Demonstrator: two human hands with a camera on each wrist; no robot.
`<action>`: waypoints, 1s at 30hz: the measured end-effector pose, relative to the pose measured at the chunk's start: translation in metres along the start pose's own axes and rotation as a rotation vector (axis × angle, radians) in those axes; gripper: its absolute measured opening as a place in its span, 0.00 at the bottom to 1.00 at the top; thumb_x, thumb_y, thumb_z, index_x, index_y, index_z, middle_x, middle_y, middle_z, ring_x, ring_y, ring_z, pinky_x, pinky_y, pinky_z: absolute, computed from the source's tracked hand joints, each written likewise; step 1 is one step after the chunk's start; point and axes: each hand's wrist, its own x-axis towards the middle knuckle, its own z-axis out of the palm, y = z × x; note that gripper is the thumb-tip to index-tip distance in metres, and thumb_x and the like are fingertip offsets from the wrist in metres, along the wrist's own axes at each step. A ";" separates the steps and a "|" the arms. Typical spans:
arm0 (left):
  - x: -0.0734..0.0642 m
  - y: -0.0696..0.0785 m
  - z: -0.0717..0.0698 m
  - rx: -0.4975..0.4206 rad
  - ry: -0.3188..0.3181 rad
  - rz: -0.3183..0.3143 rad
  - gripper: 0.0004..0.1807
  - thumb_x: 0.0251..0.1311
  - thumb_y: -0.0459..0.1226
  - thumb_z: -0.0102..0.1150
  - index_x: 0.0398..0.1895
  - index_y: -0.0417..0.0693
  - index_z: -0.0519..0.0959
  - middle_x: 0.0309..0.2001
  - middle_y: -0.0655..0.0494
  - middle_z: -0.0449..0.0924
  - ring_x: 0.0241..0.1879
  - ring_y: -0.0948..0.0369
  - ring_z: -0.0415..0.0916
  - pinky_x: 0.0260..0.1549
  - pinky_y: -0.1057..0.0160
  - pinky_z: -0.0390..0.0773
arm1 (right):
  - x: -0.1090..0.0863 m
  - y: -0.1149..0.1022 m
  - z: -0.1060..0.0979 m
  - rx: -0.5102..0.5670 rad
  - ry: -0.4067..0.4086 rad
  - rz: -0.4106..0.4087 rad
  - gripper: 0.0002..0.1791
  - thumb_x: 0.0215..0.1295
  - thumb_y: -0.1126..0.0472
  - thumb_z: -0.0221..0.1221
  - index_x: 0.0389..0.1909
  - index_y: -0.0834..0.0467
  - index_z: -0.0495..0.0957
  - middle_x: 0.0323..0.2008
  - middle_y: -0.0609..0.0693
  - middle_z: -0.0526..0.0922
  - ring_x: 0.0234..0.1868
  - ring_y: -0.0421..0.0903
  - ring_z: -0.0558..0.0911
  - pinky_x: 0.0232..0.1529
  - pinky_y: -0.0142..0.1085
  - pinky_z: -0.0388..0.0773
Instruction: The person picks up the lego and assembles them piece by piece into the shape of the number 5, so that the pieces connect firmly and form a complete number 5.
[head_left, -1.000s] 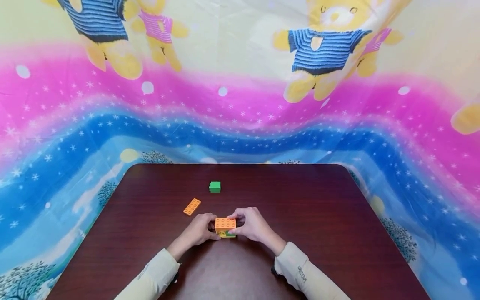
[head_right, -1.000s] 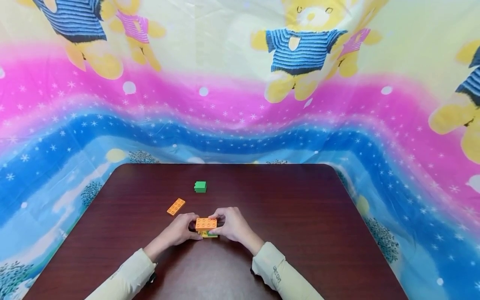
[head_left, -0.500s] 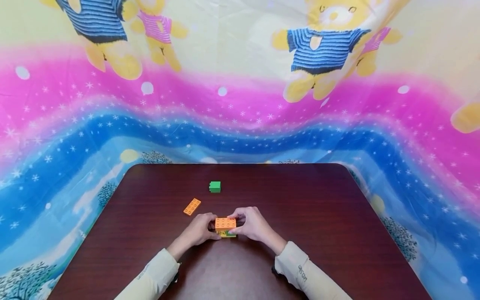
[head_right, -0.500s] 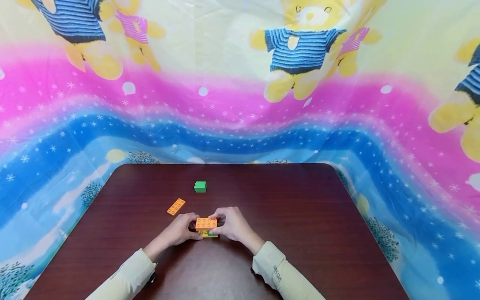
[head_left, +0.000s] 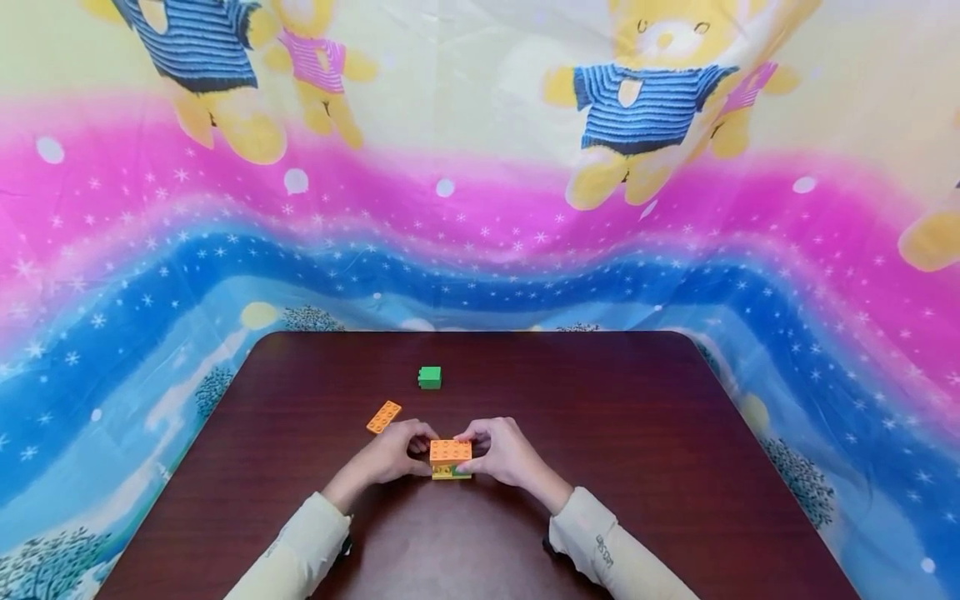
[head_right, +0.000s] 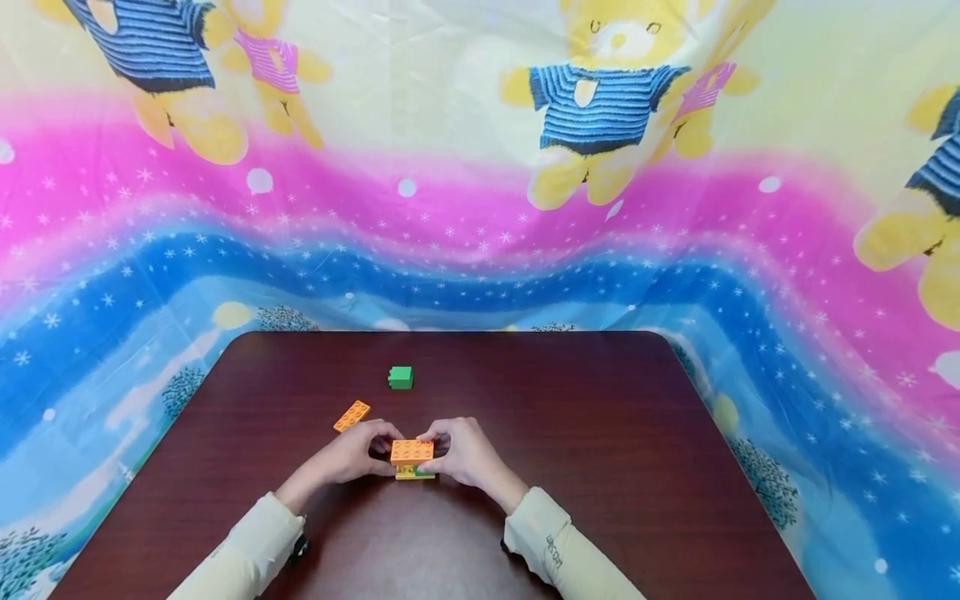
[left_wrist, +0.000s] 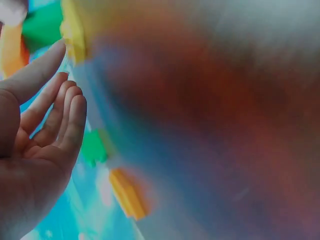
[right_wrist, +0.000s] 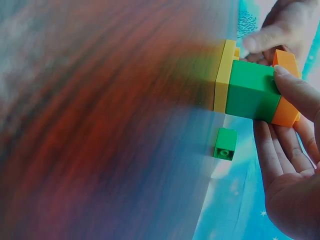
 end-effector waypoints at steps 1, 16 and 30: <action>0.002 -0.001 -0.004 -0.009 0.015 -0.008 0.21 0.51 0.34 0.80 0.48 0.45 0.84 0.42 0.55 0.83 0.42 0.59 0.81 0.45 0.57 0.84 | 0.000 0.000 0.000 0.000 0.000 0.001 0.21 0.50 0.58 0.80 0.47 0.50 0.89 0.45 0.45 0.89 0.42 0.39 0.88 0.47 0.35 0.87; 0.058 -0.032 -0.038 -0.134 0.301 -0.188 0.28 0.65 0.35 0.70 0.67 0.40 0.74 0.61 0.40 0.76 0.61 0.44 0.76 0.61 0.43 0.78 | 0.001 0.002 0.000 0.008 0.001 0.004 0.21 0.50 0.58 0.81 0.48 0.50 0.89 0.45 0.45 0.89 0.42 0.38 0.88 0.46 0.35 0.87; 0.083 -0.049 -0.028 -0.226 0.232 -0.284 0.36 0.66 0.33 0.68 0.75 0.43 0.67 0.71 0.40 0.70 0.69 0.43 0.69 0.65 0.41 0.75 | 0.001 0.003 -0.001 0.005 -0.007 0.006 0.22 0.51 0.57 0.80 0.49 0.49 0.89 0.47 0.44 0.88 0.43 0.38 0.87 0.48 0.36 0.87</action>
